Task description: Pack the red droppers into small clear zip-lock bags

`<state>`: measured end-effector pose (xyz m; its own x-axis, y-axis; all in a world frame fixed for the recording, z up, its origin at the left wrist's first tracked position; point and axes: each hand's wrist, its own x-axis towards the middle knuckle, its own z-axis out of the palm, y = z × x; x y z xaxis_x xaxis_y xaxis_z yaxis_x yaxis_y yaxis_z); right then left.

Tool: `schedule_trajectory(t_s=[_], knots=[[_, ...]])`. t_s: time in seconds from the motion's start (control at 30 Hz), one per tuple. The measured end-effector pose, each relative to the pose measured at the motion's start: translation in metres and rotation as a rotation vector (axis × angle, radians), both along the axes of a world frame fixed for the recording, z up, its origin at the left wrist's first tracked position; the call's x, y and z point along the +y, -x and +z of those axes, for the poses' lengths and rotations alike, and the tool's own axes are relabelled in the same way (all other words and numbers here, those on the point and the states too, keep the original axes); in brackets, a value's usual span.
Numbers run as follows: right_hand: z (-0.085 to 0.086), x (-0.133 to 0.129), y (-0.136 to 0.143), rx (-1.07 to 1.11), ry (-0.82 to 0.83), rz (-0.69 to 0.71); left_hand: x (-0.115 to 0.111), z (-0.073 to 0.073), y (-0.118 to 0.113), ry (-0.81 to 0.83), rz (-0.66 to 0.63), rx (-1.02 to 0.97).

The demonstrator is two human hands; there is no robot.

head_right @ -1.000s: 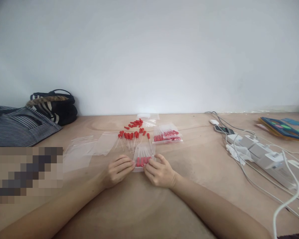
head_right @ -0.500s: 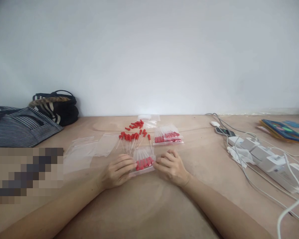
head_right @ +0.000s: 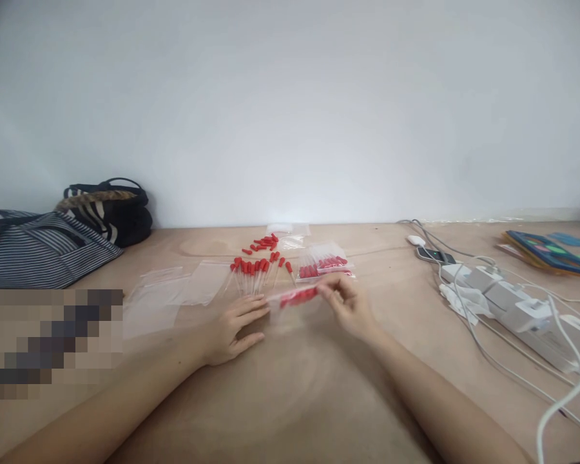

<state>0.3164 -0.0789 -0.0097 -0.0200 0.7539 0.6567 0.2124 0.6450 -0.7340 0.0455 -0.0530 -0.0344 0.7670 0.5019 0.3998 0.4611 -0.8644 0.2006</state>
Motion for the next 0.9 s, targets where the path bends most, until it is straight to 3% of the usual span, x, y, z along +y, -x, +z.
schedule_trajectory(t_s=[0.17, 0.3, 0.47, 0.57, 0.7, 0.9], knots=[[0.002, 0.05, -0.036, 0.464, 0.224, -0.248, -0.004, -0.007, 0.005, 0.028, 0.05, -0.052], [0.0, 0.074, -0.076, 0.64, 0.141, -0.307, -0.007, -0.003, 0.005, 0.026, 0.053, -0.066], [0.0, 0.073, -0.125, 0.704, -0.063, -0.316, -0.008, -0.001, 0.003, 0.016, 0.056, -0.084], [-0.003, 0.069, -0.144, 0.703, -0.105, -0.261, -0.006, -0.002, 0.003, 0.006, 0.052, -0.088], [-0.018, 0.07, -0.146, 0.644, -0.02, -0.228, -0.006, -0.002, 0.003, -0.002, 0.054, -0.083], [-0.042, 0.066, -0.153, 0.49, 0.253, -0.156, -0.008, -0.001, 0.003, 0.032, 0.064, -0.049]])
